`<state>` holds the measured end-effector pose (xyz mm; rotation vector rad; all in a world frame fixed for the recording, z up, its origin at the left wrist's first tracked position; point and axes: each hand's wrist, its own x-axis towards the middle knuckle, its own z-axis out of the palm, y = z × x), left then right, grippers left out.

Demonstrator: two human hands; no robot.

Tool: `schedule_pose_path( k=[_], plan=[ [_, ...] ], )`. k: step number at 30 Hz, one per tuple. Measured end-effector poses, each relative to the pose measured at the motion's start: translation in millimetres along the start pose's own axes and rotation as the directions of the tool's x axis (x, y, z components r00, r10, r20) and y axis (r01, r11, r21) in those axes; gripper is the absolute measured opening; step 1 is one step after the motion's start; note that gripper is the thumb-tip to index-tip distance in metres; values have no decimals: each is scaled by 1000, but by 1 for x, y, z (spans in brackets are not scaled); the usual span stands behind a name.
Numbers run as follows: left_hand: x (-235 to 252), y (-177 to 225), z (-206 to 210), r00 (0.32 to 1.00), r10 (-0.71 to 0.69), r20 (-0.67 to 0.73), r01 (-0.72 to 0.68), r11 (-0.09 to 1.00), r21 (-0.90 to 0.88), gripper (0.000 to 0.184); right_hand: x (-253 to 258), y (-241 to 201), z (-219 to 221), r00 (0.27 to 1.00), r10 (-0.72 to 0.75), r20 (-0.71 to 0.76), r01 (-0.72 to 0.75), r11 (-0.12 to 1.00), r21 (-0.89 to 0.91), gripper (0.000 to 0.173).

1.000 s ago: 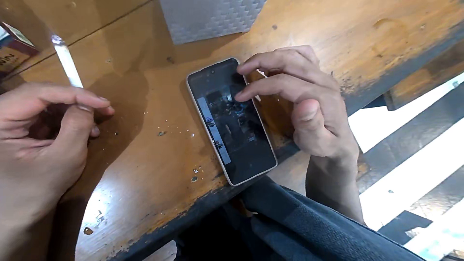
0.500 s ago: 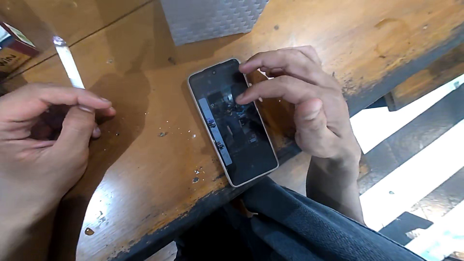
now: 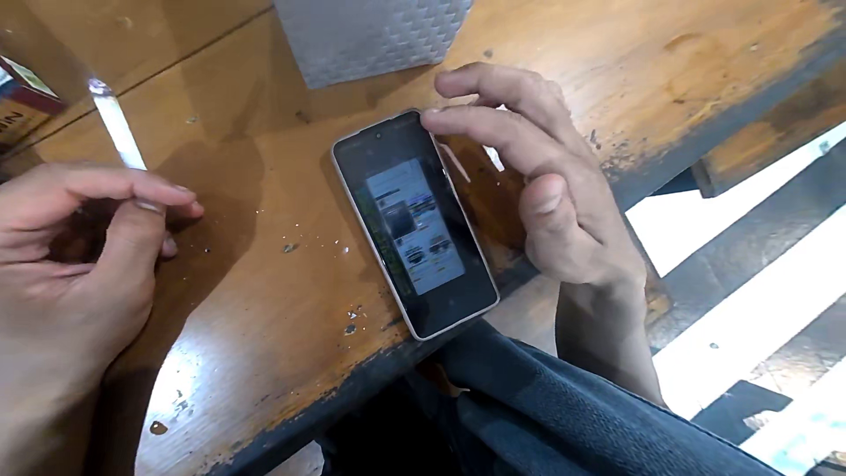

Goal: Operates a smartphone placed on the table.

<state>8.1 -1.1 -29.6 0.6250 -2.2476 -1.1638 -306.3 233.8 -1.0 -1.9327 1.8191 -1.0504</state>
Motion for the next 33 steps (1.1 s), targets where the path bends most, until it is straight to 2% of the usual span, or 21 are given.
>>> schedule_pose_path(
  k=[11,14,17,21,23,27,31,33],
  plan=[
    [0,-5,0,1000,20,-2,-20,1000,-12,19,-3,2,0,995,-93,25,93,996,7,62],
    [0,-3,0,1000,8,-1,-8,1000,-6,19,-6,-6,3,998,-17,56,22,995,-95,56],
    [-4,-9,-4,1000,5,14,-5,1000,7,19,-3,-9,5,996,65,67,-52,981,-185,68],
    [-3,-9,-3,1000,15,14,-15,1000,1,20,0,-2,3,1000,-3,24,4,999,-52,67],
    [-10,-15,-6,1000,-23,7,23,1000,14,20,1,-1,2,1000,-5,15,6,1000,-15,67],
    [-12,-18,-7,999,-50,0,49,998,34,19,-4,-6,2,1000,24,13,-24,1000,-7,65],
    [-12,-26,-10,1000,-22,-21,22,1000,5,19,-3,-3,1,994,-72,80,79,993,-86,60],
    [-9,-19,-8,1000,-13,-10,13,1000,11,18,-3,-3,2,995,-69,74,77,992,-101,54]
  ],
)
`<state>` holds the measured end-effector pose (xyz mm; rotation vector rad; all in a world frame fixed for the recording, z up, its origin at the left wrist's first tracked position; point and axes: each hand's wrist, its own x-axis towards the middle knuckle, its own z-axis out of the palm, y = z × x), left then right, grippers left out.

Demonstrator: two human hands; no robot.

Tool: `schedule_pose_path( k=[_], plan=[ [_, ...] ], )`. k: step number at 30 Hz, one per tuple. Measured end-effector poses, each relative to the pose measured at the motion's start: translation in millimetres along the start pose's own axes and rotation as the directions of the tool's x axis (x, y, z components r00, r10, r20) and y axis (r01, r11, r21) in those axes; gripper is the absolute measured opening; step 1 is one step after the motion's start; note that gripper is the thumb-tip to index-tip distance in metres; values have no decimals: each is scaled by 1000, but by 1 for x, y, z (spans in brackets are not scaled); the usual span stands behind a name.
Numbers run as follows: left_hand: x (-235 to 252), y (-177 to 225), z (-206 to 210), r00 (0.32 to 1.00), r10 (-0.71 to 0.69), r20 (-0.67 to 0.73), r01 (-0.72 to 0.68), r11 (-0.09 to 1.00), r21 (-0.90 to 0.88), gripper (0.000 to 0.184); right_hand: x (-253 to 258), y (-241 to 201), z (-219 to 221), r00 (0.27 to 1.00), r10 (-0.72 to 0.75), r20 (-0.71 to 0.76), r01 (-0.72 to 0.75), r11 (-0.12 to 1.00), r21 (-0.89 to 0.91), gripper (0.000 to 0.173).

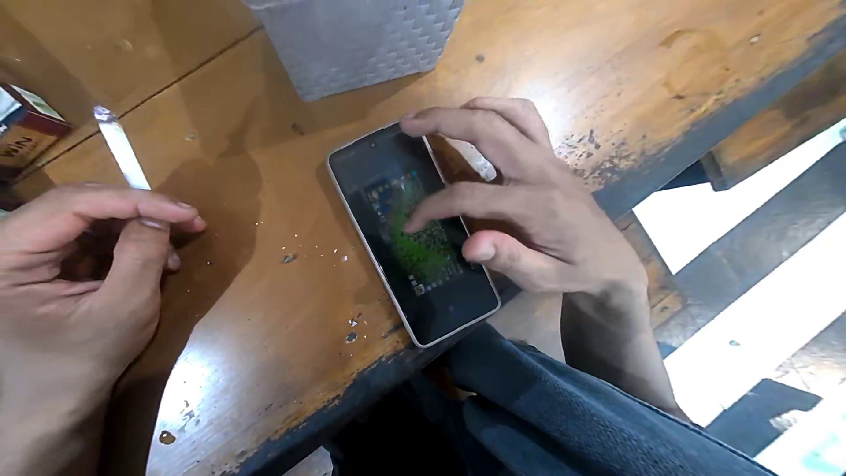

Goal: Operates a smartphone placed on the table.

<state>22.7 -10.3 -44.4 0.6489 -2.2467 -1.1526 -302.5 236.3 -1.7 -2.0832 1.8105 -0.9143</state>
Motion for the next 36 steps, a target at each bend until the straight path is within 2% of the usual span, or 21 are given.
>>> schedule_pose_path(
  k=[5,12,15,19,24,30,33,36],
  plan=[
    [3,7,3,1000,15,10,-15,1000,-10,18,-2,0,-1,993,68,-100,-61,996,65,56],
    [2,10,4,1000,5,3,-5,1000,10,19,-2,0,0,995,34,-89,-28,997,77,57],
    [2,8,3,1000,5,13,-5,1000,11,19,-1,5,-1,997,-5,-83,18,988,155,57],
    [1,7,3,1000,6,12,-6,1000,12,20,0,8,-2,993,21,-120,4,978,209,58],
    [2,11,4,1000,14,11,-14,1000,7,19,0,6,-1,993,25,-119,-6,988,155,57],
    [10,19,7,998,60,17,-60,998,-13,18,-1,-6,0,977,166,-135,-168,986,-1,52],
    [9,15,6,998,60,15,-59,998,-22,18,3,2,-1,988,105,-117,-98,993,67,57],
    [10,17,7,997,70,23,-70,998,-10,19,2,6,-1,990,60,-129,-42,990,135,55]
  ],
)
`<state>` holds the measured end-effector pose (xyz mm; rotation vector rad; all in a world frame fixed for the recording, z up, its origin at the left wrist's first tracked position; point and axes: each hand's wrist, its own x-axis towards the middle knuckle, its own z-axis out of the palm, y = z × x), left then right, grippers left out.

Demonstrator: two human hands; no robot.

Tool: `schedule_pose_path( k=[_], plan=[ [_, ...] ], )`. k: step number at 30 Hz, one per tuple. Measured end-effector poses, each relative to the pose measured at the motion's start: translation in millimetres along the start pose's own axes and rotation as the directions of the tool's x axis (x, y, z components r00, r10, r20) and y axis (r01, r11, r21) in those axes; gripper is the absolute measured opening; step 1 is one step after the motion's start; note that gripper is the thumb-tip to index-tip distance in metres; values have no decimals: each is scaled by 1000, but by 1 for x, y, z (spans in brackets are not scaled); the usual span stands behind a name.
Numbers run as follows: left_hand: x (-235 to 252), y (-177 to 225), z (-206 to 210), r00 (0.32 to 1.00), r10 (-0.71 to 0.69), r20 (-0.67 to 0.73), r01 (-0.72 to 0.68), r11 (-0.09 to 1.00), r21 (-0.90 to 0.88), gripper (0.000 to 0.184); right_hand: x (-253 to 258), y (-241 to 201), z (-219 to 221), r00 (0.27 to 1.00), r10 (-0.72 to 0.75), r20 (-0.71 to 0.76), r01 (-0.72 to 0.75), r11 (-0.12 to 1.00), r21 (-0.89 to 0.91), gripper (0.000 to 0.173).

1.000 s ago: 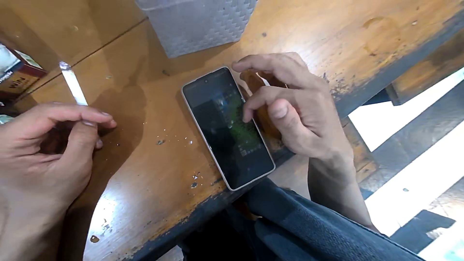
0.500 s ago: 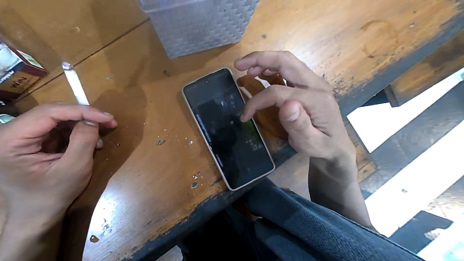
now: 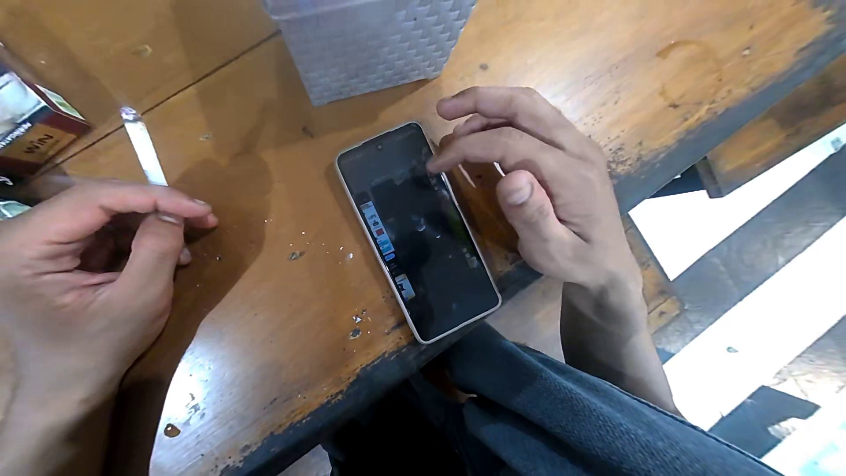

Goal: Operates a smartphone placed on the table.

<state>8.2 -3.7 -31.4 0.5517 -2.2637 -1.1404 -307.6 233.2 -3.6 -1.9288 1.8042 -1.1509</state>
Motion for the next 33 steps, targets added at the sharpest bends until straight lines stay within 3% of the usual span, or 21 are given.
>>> schedule_pose_path(
  k=[3,9,13,19,25,33],
  plan=[
    [0,0,0,1000,0,0,0,1000,6,19,-2,0,0,1000,-10,-25,10,1000,20,51],
    [1,2,-1,1000,-7,2,7,1000,9,19,-3,-12,2,992,123,24,-118,981,-155,59],
    [0,2,0,1000,-6,-3,6,999,33,20,-4,-8,2,999,37,36,-34,997,-73,65],
    [-11,-12,-6,998,-61,-9,61,997,42,19,-2,-6,2,986,-65,155,89,984,-156,61],
    [-8,-10,-4,998,-58,-24,58,998,3,17,-4,-7,1,1000,-14,7,15,990,-137,58],
    [-1,-1,0,1000,-18,-1,18,1000,5,19,-7,-5,0,999,-37,35,38,998,-50,64]
  ],
)
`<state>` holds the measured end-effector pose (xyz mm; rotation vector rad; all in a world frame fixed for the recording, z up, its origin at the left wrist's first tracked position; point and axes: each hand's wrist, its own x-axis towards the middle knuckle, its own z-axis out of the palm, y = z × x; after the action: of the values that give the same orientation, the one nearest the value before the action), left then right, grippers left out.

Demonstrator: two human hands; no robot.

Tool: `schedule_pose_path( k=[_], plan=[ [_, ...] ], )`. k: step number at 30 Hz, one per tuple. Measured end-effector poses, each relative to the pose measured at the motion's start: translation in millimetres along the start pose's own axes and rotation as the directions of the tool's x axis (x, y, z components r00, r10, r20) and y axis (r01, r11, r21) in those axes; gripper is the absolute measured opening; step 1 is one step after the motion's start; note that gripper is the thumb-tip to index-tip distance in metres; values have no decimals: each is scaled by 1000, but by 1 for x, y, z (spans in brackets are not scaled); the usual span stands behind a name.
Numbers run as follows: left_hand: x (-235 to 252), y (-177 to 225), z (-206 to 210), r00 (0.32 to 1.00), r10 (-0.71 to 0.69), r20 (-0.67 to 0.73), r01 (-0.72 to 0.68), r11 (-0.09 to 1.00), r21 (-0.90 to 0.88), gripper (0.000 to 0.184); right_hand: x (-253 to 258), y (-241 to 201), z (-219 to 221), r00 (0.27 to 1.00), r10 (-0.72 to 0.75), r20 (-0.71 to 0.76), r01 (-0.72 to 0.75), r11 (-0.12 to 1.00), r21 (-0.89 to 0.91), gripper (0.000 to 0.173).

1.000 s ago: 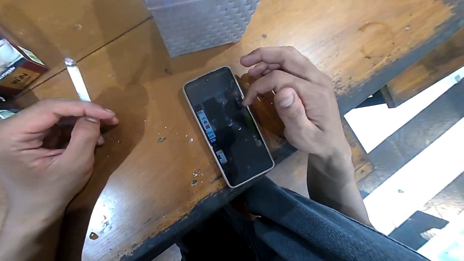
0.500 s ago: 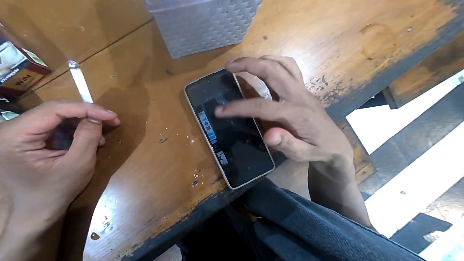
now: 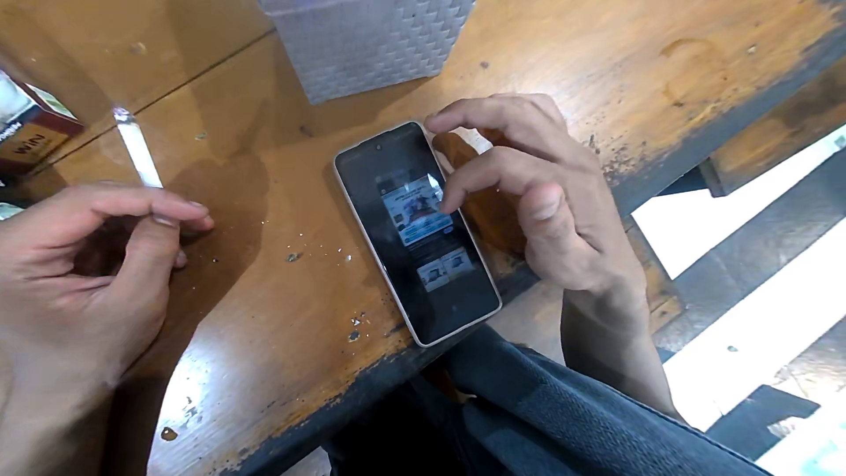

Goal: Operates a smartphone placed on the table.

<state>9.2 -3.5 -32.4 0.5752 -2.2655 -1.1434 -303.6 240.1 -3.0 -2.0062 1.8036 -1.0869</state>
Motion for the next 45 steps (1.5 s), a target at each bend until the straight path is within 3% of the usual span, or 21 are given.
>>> schedule_pose_path(
  k=[7,12,16,20,24,30,33,38,41,45],
  plan=[
    [-5,-14,-5,1000,0,-10,0,1000,-5,19,0,0,1,999,30,-10,-30,999,31,66],
    [0,-2,-1,1000,2,-5,-2,1000,12,19,0,0,0,999,33,-2,-33,999,20,67],
    [-10,-7,-5,998,-62,-9,62,997,33,19,-1,0,1,998,31,53,-28,998,-56,67],
    [-11,-9,-5,999,-39,-3,39,999,29,19,4,-2,1,995,63,80,-55,993,-101,70],
    [-5,-2,-3,999,-31,-9,31,999,43,19,7,-3,2,992,81,96,-69,990,-123,80],
    [1,19,1,1000,1,0,-1,993,116,20,8,-3,-1,990,84,109,-71,990,-123,77],
    [7,42,4,998,32,-59,-24,990,138,17,9,-1,-2,993,44,110,-36,997,-75,75],
    [6,45,1,980,82,-180,-78,997,27,14,8,1,0,997,39,71,-34,997,-69,71],
    [12,50,-13,972,84,-218,-81,997,19,14,9,3,1,998,47,49,-43,997,-67,69],
    [24,62,-72,970,36,-242,31,963,266,20,8,4,4,999,34,25,-32,997,-64,67]
  ],
)
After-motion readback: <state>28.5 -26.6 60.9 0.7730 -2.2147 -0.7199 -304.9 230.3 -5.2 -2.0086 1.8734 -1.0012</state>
